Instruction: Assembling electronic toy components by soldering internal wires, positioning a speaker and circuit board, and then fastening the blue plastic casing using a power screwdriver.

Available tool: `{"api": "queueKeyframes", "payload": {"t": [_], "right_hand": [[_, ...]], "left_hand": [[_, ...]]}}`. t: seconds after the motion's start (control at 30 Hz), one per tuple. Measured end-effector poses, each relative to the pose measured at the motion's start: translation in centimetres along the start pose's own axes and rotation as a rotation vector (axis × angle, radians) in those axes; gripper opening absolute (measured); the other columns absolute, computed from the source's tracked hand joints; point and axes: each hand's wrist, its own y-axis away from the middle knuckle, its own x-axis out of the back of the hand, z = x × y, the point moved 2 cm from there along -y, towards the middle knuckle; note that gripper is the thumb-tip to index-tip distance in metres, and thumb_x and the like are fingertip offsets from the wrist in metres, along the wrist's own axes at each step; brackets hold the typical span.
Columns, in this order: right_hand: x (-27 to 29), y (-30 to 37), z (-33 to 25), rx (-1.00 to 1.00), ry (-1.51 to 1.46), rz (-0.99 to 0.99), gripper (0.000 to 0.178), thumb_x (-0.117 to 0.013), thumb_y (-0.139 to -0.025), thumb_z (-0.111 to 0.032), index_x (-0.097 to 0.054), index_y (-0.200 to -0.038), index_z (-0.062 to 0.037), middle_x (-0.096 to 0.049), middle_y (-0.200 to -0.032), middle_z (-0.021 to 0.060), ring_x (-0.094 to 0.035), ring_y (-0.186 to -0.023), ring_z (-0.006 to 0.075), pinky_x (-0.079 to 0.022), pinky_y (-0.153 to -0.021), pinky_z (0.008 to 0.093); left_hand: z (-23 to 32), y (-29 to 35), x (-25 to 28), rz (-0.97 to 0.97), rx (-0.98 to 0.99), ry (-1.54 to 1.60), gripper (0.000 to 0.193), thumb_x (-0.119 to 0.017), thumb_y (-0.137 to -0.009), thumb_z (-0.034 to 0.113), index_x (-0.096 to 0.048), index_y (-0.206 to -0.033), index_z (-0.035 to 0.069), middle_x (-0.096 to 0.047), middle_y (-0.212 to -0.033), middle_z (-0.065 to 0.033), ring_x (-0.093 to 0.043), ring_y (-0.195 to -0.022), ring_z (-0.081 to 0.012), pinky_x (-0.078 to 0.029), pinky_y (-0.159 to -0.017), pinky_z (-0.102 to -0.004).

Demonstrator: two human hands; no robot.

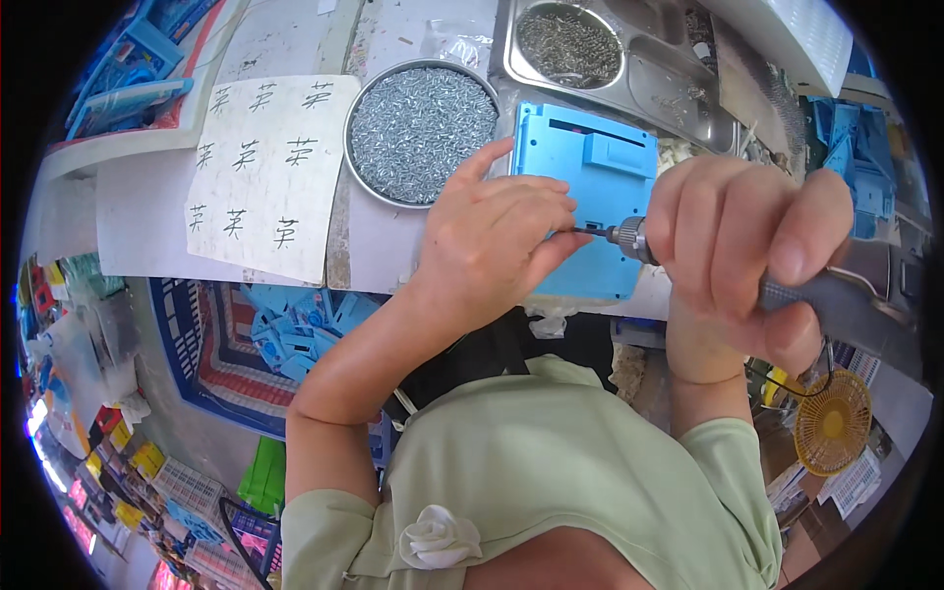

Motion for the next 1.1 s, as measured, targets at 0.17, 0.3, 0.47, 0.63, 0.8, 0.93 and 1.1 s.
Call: {"api": "queueKeyframes", "payload": {"t": [0.17,0.3,0.47,0.63,0.8,0.93,1.1], "right_hand": [[-0.5,-0.3,0.5,-0.036,-0.044,0.014,0.028,-0.069,-0.097,-0.033,-0.054,-0.114,-0.0169,-0.057,-0.066,-0.0099,-0.050,-0.049,0.0060,-0.040,-0.051,0.0250],[-1.1,-0.4,0.5,-0.058,-0.014,0.037,0.027,-0.069,-0.097,-0.034,-0.053,-0.113,-0.0168,-0.057,-0.066,-0.0099,-0.051,-0.049,0.0059,-0.040,-0.051,0.0247],[-0.7,-1.2,0.5,-0.020,-0.036,0.023,0.024,-0.064,-0.099,-0.030,-0.054,-0.114,-0.0148,-0.055,-0.066,-0.0098,-0.049,-0.052,0.0069,-0.039,-0.054,0.0272],[2.1,-4.1,3.7,0.147,0.089,0.070,0.022,-0.051,-0.099,-0.019,-0.054,-0.118,-0.0080,-0.047,-0.068,-0.0036,-0.043,-0.059,0.0111,-0.037,-0.059,0.0332],[3.3,-4.5,7.6,0.121,0.048,0.092,0.022,-0.048,-0.098,-0.011,-0.054,-0.118,-0.0040,-0.045,-0.069,0.0012,-0.042,-0.058,0.0127,-0.037,-0.058,0.0331],[2.9,-4.7,8.0,0.090,0.080,0.116,0.009,-0.051,-0.098,-0.009,-0.052,-0.104,-0.0033,-0.044,-0.066,0.0014,-0.041,-0.054,0.0126,-0.037,-0.055,0.0312],[2.3,-4.9,8.5,0.021,0.080,0.114,0.011,-0.053,-0.097,-0.006,-0.045,-0.090,-0.0055,-0.044,-0.063,0.0021,-0.040,-0.052,0.0119,-0.035,-0.051,0.0294]], "left_hand": [[-0.2,-0.1,0.9,-0.015,-0.042,-0.031,0.028,-0.089,-0.070,0.017,-0.065,-0.084,0.012,-0.072,-0.084,-0.0027,-0.073,-0.088,-0.0189,-0.048,-0.104,-0.0505],[-0.2,0.1,1.5,-0.054,-0.016,0.041,0.024,-0.087,-0.073,0.014,-0.067,-0.086,0.011,-0.073,-0.087,-0.0042,-0.074,-0.089,-0.0212,-0.050,-0.102,-0.0501],[-0.7,0.7,2.2,-0.039,0.057,0.187,0.017,-0.083,-0.080,0.010,-0.069,-0.090,0.010,-0.076,-0.098,-0.0080,-0.074,-0.095,-0.0242,-0.052,-0.099,-0.0506],[-2.2,1.0,3.1,-0.083,0.160,-0.090,0.018,-0.083,-0.081,0.013,-0.066,-0.088,0.009,-0.073,-0.091,-0.0070,-0.072,-0.094,-0.0256,-0.049,-0.103,-0.0474],[-0.4,1.4,0.4,-0.056,0.003,-0.028,0.024,-0.084,-0.080,0.017,-0.060,-0.082,0.011,-0.070,-0.092,-0.0023,-0.070,-0.097,-0.0221,-0.041,-0.110,-0.0493],[-0.5,2.1,-0.4,-0.021,-0.015,-0.071,0.028,-0.084,-0.078,0.018,-0.058,-0.082,0.012,-0.072,-0.097,-0.0002,-0.071,-0.102,-0.0192,-0.035,-0.114,-0.0532],[-0.5,2.6,-0.6,0.007,-0.007,-0.093,0.028,-0.085,-0.078,0.018,-0.058,-0.084,0.012,-0.073,-0.100,0.0003,-0.072,-0.104,-0.0183,-0.035,-0.113,-0.0536]]}}
